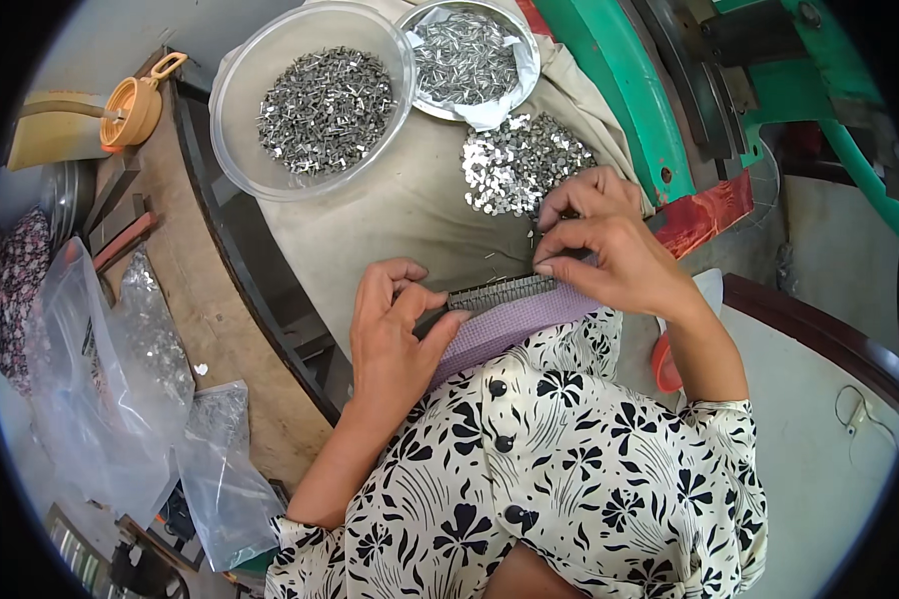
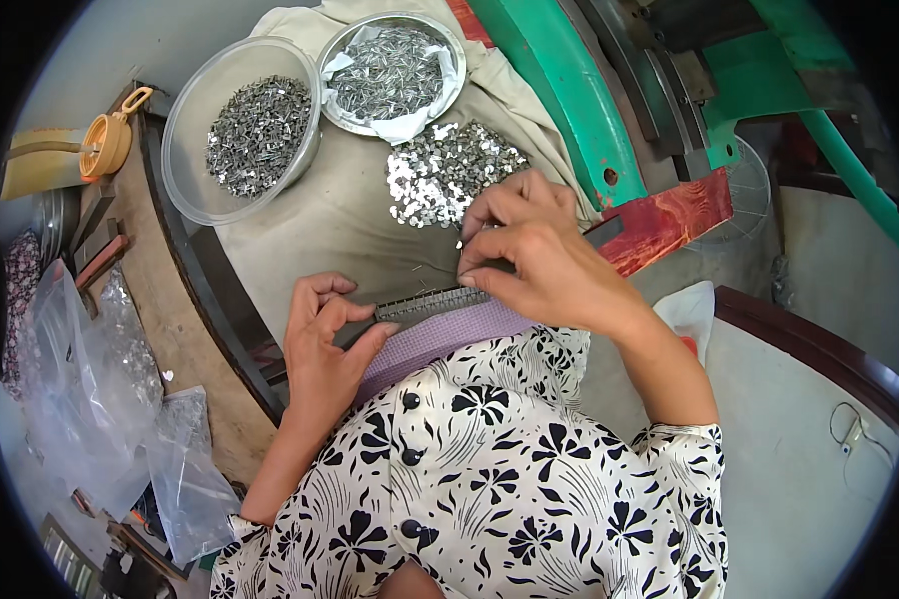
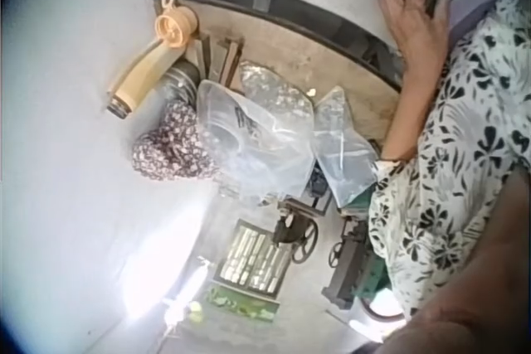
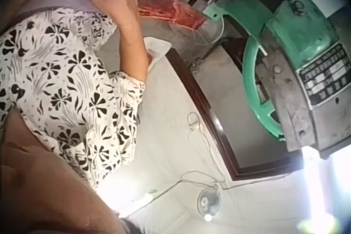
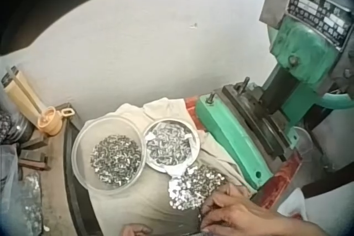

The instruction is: Assembling small metal eyelets onto a strip and processing them with an industrial pressing machine.

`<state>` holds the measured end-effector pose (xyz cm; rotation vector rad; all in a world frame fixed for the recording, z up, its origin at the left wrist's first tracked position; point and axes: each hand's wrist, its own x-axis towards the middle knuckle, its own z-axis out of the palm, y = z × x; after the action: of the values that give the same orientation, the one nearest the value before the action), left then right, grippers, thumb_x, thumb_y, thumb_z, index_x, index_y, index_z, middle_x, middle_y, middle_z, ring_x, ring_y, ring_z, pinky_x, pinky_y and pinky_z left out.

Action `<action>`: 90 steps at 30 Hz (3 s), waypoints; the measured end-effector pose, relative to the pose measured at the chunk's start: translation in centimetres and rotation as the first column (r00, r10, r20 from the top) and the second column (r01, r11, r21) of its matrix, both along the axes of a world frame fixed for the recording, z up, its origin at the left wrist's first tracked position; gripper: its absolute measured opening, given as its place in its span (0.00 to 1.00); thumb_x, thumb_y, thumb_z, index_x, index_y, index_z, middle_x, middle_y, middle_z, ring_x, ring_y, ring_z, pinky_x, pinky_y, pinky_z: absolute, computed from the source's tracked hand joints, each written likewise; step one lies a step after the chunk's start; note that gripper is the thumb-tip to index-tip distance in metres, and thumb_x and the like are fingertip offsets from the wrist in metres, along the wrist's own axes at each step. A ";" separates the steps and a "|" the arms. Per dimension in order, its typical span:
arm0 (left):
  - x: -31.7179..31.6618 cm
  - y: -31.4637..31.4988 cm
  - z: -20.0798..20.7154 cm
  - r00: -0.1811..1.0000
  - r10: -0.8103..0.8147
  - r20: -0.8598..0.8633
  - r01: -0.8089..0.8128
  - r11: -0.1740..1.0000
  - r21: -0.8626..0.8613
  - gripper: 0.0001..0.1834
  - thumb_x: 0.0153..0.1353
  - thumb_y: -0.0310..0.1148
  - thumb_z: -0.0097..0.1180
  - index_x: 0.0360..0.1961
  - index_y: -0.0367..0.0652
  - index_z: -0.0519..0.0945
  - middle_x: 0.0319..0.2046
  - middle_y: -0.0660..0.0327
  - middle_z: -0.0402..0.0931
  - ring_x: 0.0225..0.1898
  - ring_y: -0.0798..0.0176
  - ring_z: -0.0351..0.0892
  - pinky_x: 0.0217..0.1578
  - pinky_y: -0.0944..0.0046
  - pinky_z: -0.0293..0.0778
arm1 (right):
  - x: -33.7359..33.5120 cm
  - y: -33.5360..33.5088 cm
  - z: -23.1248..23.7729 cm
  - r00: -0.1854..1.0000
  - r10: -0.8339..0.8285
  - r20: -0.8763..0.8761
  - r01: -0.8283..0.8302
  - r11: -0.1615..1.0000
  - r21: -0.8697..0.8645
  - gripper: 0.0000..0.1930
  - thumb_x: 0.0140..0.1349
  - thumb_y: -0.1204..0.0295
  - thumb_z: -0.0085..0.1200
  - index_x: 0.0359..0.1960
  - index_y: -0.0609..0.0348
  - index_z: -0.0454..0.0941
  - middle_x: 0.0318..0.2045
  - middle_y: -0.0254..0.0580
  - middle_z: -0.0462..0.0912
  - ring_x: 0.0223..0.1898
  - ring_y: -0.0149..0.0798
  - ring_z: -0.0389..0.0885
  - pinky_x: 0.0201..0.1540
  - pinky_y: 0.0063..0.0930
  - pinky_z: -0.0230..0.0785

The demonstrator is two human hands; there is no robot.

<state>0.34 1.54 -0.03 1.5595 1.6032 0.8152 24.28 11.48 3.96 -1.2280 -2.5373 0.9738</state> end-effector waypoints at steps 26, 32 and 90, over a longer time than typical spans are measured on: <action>0.2 -1.0 0.2 0.999 -0.034 -0.038 0.036 0.998 0.058 0.15 0.41 0.23 0.73 0.28 0.34 0.78 0.46 0.53 0.72 0.42 0.53 0.74 0.41 0.59 0.73 | -3.7 1.5 -1.4 0.963 0.259 0.080 -0.265 0.960 0.088 0.07 0.51 0.70 0.66 0.31 0.51 0.82 0.29 0.33 0.75 0.34 0.38 0.76 0.40 0.34 0.62; 0.0 -0.9 0.2 0.999 -0.041 -0.034 0.043 0.998 0.050 0.15 0.40 0.23 0.73 0.28 0.34 0.78 0.46 0.54 0.72 0.42 0.53 0.74 0.41 0.59 0.73 | -2.2 2.1 -0.6 0.988 0.051 -0.145 -0.070 0.989 -0.132 0.04 0.57 0.76 0.60 0.34 0.58 0.79 0.29 0.38 0.78 0.31 0.40 0.78 0.34 0.31 0.68; -0.1 -1.2 -0.5 0.999 -0.024 0.022 0.022 0.996 0.087 0.14 0.42 0.22 0.72 0.29 0.33 0.79 0.46 0.52 0.72 0.42 0.53 0.75 0.42 0.60 0.74 | 0.9 -1.1 -1.2 0.972 -0.160 -0.170 0.160 0.987 -0.014 0.06 0.51 0.76 0.66 0.30 0.61 0.83 0.33 0.39 0.77 0.36 0.39 0.77 0.38 0.31 0.69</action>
<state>0.29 0.33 -0.53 1.6197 1.5490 0.8977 25.21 10.41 2.73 -1.2680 -2.2702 0.9961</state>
